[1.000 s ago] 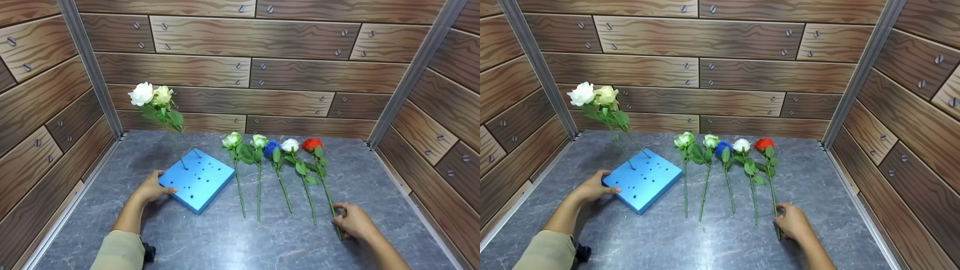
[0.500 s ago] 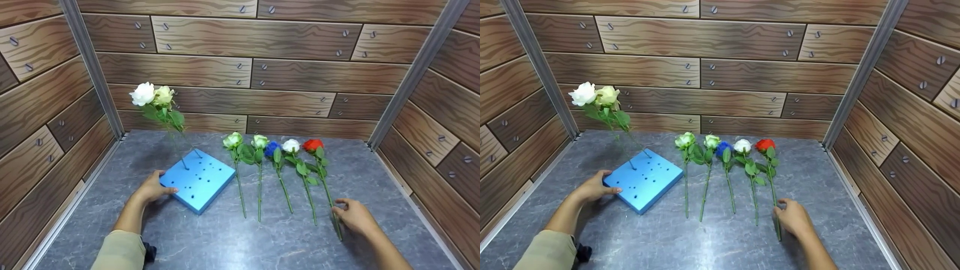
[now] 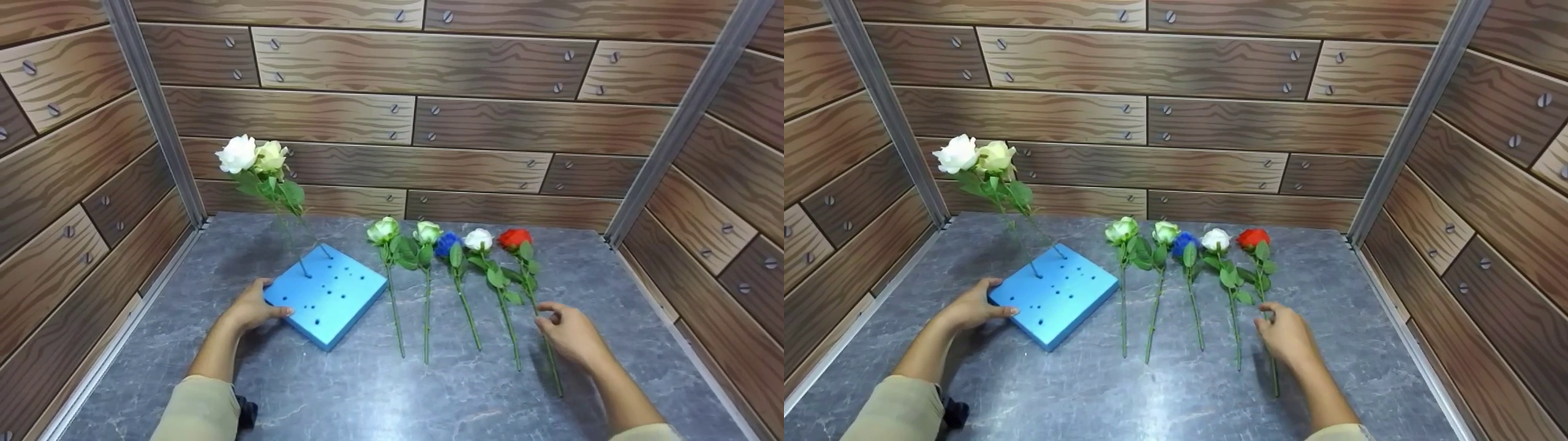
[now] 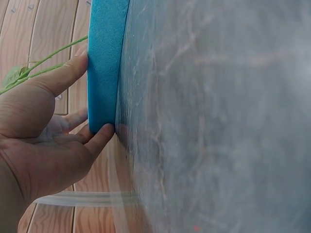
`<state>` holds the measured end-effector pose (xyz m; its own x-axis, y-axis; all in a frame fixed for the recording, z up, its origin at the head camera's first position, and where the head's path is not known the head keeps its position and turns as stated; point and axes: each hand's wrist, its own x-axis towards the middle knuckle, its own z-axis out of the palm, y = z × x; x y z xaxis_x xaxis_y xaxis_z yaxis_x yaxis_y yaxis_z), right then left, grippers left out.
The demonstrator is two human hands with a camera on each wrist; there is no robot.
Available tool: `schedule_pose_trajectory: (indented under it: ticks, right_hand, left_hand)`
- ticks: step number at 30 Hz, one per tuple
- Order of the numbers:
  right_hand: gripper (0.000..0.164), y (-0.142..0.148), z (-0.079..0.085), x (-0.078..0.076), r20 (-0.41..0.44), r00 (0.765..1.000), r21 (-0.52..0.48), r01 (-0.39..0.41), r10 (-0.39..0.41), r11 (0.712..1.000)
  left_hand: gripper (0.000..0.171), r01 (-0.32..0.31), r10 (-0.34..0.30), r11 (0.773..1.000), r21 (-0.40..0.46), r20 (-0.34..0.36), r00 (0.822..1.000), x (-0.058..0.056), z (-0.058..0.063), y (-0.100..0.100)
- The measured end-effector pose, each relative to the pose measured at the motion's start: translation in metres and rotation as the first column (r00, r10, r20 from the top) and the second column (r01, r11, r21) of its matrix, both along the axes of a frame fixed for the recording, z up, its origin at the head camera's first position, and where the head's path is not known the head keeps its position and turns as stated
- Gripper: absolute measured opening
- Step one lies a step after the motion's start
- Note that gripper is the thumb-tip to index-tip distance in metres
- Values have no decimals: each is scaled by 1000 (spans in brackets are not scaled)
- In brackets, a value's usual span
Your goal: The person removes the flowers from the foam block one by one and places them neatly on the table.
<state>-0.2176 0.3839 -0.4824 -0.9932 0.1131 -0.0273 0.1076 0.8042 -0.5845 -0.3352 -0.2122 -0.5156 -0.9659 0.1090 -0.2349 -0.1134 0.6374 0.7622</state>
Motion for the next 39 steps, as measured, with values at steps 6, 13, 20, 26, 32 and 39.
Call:
schedule_pose_trajectory:
  ticks: [6,13,20,26,32,39]
  right_hand:
    - [47,-17,12,-12,0,999,-19,-36,36,999]
    - [42,-41,19,-27,-77,993,-21,-86,84,996]
    - [32,-84,12,-49,-233,966,-47,-125,110,991]
    - [28,-129,8,-70,-247,962,-96,-143,115,985]
    - [28,-168,0,-88,-281,953,-124,-151,111,981]
    - [26,-204,-9,-104,-264,954,-198,-195,139,961]
  left_hand:
    - [105,-5,5,1000,1,-7,1000,-1,-2,-2]
    - [105,-2,2,1000,5,-5,1000,-1,0,-5]
    - [104,-2,2,1000,12,-3,1000,0,2,-8]
    - [105,-6,6,1000,10,-8,1000,0,1,-8]
    - [103,-13,13,1000,8,-15,1000,0,-3,-4]
    - [102,-18,19,1000,25,-20,1000,0,-3,0]
